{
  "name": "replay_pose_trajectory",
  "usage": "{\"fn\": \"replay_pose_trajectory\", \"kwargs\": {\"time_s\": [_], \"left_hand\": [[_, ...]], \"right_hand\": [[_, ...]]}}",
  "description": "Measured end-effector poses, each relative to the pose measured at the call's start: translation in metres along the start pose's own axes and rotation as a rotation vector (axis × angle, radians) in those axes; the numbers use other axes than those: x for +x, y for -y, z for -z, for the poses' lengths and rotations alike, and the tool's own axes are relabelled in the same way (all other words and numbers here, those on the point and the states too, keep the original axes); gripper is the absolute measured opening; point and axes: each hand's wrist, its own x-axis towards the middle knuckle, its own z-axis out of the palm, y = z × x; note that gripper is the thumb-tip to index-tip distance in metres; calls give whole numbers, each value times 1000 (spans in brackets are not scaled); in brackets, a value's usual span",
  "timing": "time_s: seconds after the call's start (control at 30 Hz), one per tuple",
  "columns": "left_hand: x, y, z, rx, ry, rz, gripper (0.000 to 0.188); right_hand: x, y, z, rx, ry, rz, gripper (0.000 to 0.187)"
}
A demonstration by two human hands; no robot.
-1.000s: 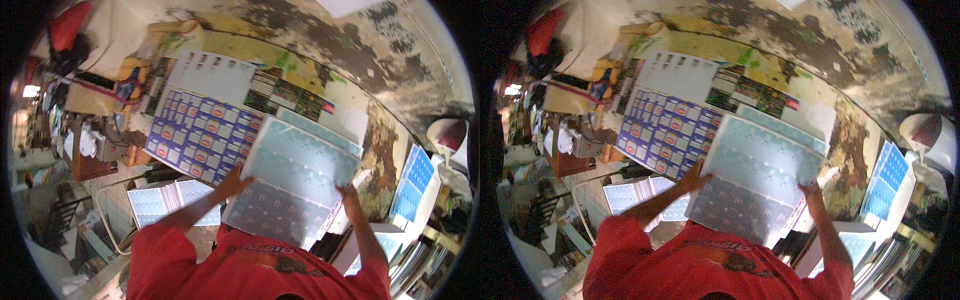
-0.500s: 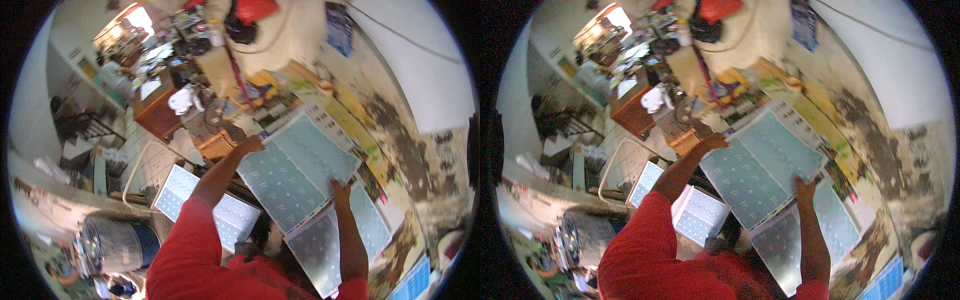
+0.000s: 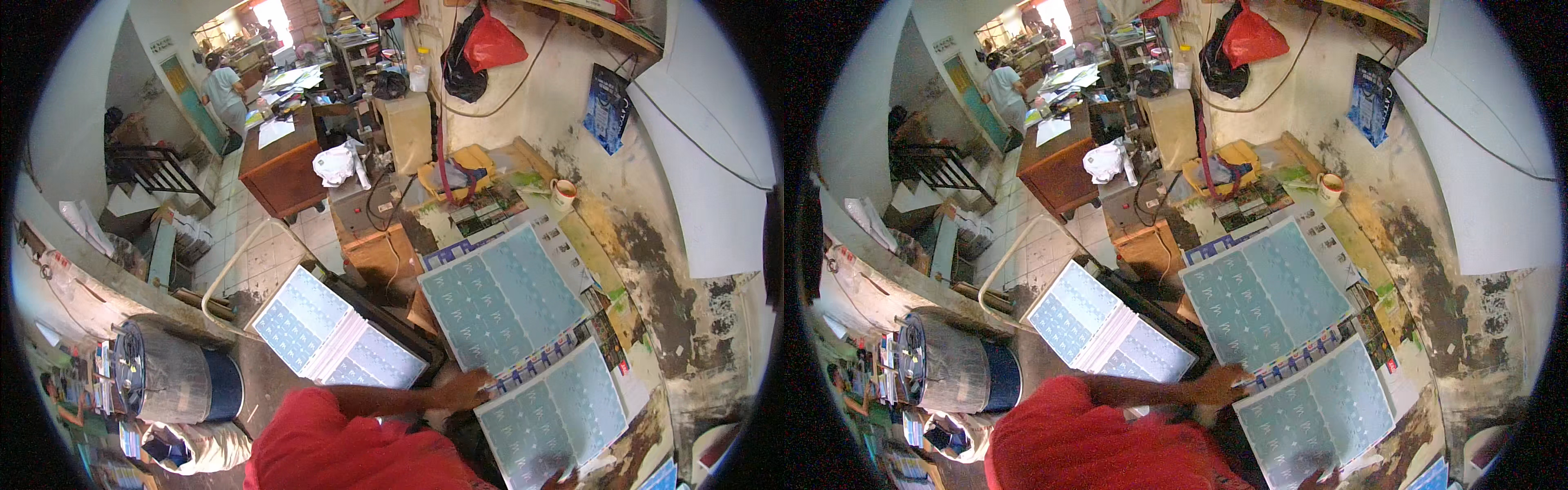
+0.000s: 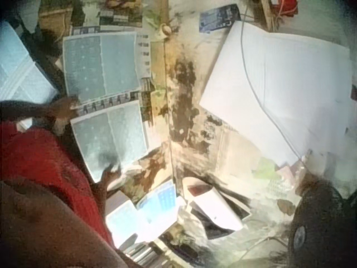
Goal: The person organizes and stacks printed paper sheets by picking them up from a pile, aligning the edges, and placing them onto a larger stack on a workbench.
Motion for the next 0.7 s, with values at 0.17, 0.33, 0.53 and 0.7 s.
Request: {"fn": "replay_pose_trajectory", "kwargs": {"time_s": [0.17, 0.33, 0.53, 0.7], "left_hand": [[-48, 19, -60, -77, 12, 76, 31], [-39, -2, -32, -120, -11, 116, 26], [-27, 8, -48, -95, 53, 187, 22], [-27, 14, -55, -121, -28, 233, 22]], "right_hand": [[-127, -7, 2, 148, 173, -605, 37], [-151, 1, 1, 288, 63, -617, 34], [-139, -15, 0, 153, 224, -744, 24], [-139, -33, 20, 435, 311, -500, 31]]}}
